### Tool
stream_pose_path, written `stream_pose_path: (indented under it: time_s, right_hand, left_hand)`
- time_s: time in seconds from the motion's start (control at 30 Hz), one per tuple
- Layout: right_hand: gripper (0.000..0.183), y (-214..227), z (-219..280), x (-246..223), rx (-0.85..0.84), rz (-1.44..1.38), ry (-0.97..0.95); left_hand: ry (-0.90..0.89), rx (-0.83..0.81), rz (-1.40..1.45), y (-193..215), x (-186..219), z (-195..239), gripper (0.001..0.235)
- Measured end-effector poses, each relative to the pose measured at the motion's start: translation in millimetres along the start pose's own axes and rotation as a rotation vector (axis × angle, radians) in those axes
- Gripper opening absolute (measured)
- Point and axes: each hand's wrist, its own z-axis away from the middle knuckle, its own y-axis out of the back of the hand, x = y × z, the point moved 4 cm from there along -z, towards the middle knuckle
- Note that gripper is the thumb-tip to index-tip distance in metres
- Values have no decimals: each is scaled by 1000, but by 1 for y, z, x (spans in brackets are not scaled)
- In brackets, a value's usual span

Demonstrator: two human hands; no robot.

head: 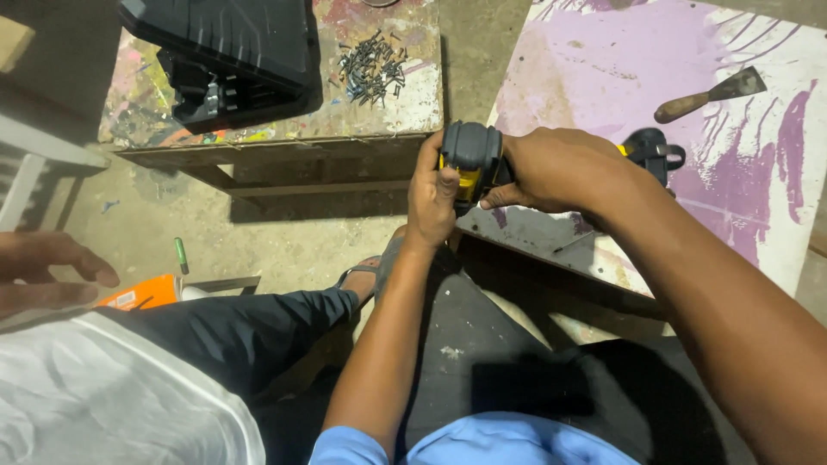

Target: Using a power drill and a manual screwdriver to drive screws into a wooden board on a workshop floor.

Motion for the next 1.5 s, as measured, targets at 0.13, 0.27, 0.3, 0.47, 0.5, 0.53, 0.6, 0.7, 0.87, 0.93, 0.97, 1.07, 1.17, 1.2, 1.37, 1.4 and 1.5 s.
stream_pose_path:
  time_s: [0.13,0.27,0.3,0.47,0.5,0.53,0.6,0.7,0.87,0.93,0.97,1.07,1.17,1.2,1.37,1.4,1.5]
  right_hand:
    - [60,-10,1,0,24,-17,14]
    - [67,-17,5,3,43,-32,-29]
    - [69,-19,5,2,49,-25,-27]
    - [68,-27,-5,-5,176,28,5]
    - [70,-26,-8,-5,169,29,-12]
    - [70,-25,-7,-5,172,29,-9]
    - [79,-27,-6,-4,57,-31,-13]
    - [80,-15,20,-14,-115,-91,-23]
    - [79,-12,26,-15,-148,-169,-106]
    - [76,-9,25,-19,-144,-259,-112]
    - [71,-11,22,-18,-147,-289,-124]
    - [71,-10,12,-14,-167,-270,-116]
    - [70,-3,5,-13,-210,-181,-99]
    - [63,0,4,-13,-234,-144,-98]
    - [53,-5,-11,-11,-126,-122,-103]
    - [65,-8,-13,-13,-73,-91,-99]
    - [72,-15,-15,-17,7,-102,-123]
  left_hand:
    - [-40,-10,-25,-3,-6,-4,85]
    - [-102,62,-77,-8,-8,1,87]
    - [-120,95,-68,-8,-6,3,89]
    - [-145,130,-111,-1,-14,-12,85]
    - [-144,129,-107,0,-16,-15,82]
    - [-146,130,-110,-1,-11,-17,82]
    - [-161,85,-75,-5,0,-22,76]
    - [-144,-10,-33,-10,-1,-21,78]
    - [-112,-21,48,-11,-5,-18,79]
    - [-109,-15,28,-10,-10,-19,78]
    - [-112,-9,29,-10,-14,-19,75]
    - [-114,5,34,-9,-16,-21,72]
    - [-116,38,27,-9,-15,-18,72]
    - [-121,63,12,-9,-15,-17,73]
    - [-128,134,-15,-8,-13,-15,73]
    - [-126,139,-19,-5,-13,-14,74]
    - [-127,137,-35,-4,-16,-13,76]
